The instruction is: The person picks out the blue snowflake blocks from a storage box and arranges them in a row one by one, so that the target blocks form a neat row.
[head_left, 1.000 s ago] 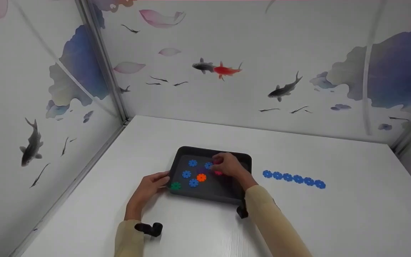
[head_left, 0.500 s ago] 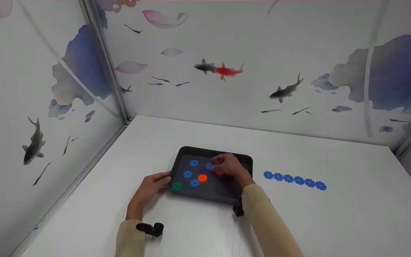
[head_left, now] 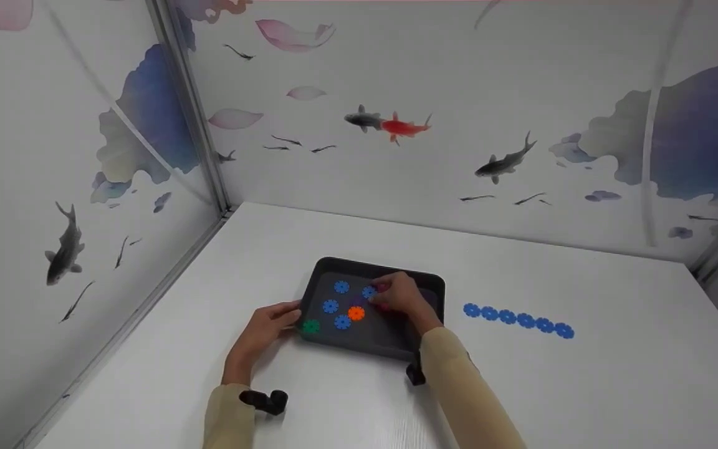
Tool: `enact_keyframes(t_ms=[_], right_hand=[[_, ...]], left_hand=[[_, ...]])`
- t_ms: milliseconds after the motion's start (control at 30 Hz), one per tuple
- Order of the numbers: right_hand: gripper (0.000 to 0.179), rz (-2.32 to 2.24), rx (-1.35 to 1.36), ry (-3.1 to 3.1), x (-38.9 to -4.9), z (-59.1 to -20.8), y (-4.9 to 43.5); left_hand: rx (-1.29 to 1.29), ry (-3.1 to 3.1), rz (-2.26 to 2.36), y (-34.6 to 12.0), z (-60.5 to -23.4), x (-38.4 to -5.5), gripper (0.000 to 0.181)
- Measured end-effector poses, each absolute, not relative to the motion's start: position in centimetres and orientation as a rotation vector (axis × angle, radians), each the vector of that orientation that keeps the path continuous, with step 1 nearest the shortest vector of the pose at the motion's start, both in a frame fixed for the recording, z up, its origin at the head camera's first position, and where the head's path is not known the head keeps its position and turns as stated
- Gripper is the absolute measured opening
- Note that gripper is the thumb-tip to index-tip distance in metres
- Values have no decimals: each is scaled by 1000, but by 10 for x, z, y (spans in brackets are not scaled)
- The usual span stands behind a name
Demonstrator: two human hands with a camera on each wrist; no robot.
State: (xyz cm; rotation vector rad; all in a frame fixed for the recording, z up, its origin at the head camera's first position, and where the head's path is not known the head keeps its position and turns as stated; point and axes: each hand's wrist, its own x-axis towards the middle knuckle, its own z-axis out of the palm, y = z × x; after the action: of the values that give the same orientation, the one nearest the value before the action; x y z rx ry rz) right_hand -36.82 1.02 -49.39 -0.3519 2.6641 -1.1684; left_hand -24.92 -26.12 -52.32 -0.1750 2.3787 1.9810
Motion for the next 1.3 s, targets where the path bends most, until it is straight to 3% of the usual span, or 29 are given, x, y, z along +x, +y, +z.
enact_keyframes(t_ms=[267, 800, 1300], right_hand=[[47, -1153, -359, 2637, -365, -499, 7], [24, -1180, -338, 2676, -371, -496, 6], [22, -1058, -455, 2738, -367, -496, 4]], left_hand=[[-148, 2380, 1967, -261, -524, -248, 41], [-198, 2389, 1981, -259, -520, -250, 40], [-200, 2409, 1970, -260, -521, -248, 38]])
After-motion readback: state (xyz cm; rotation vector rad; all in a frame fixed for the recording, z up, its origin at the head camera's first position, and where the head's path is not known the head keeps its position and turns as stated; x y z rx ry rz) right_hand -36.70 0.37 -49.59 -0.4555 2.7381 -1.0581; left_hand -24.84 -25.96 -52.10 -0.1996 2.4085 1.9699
